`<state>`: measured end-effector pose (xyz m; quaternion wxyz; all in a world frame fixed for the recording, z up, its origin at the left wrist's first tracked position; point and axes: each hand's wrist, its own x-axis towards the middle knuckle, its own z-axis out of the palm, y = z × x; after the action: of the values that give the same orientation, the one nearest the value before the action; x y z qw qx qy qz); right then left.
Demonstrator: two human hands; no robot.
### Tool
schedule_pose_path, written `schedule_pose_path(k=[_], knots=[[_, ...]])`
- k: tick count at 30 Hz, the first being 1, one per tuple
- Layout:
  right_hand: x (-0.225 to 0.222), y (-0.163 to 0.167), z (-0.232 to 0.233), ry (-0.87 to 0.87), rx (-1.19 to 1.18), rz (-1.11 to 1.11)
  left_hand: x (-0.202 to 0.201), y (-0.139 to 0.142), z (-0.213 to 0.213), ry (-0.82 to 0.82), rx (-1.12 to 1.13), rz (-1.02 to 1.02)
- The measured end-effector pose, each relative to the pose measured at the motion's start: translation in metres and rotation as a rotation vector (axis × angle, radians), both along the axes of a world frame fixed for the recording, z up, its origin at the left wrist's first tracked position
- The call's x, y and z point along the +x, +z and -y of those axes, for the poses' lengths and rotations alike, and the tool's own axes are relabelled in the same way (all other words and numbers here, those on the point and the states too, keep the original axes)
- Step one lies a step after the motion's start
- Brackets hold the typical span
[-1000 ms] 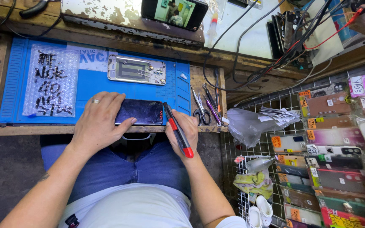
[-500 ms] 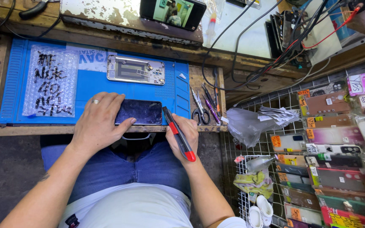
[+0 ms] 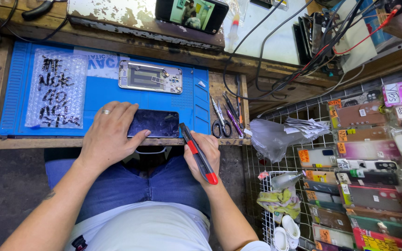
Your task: The person uses a utility knife to pry open the back of a mobile phone and then uses a screwdriver to remove internal screws. They carefully lift and remove the battery and the internal housing frame from the device.
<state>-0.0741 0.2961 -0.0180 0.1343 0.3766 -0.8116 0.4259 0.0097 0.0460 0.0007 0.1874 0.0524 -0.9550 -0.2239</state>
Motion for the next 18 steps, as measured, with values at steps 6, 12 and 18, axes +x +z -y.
schedule_pose_path(k=[6,12,18], knots=[[0.003,-0.001,-0.003,-0.006,0.007,-0.005,0.000,0.000,0.000,-0.002,0.007,-0.004],[0.009,-0.001,-0.008,-0.018,0.041,0.016,0.000,-0.001,0.000,-0.002,0.009,-0.001],[0.011,-0.003,-0.010,-0.020,0.034,0.038,0.001,0.000,-0.002,0.003,0.001,-0.021]])
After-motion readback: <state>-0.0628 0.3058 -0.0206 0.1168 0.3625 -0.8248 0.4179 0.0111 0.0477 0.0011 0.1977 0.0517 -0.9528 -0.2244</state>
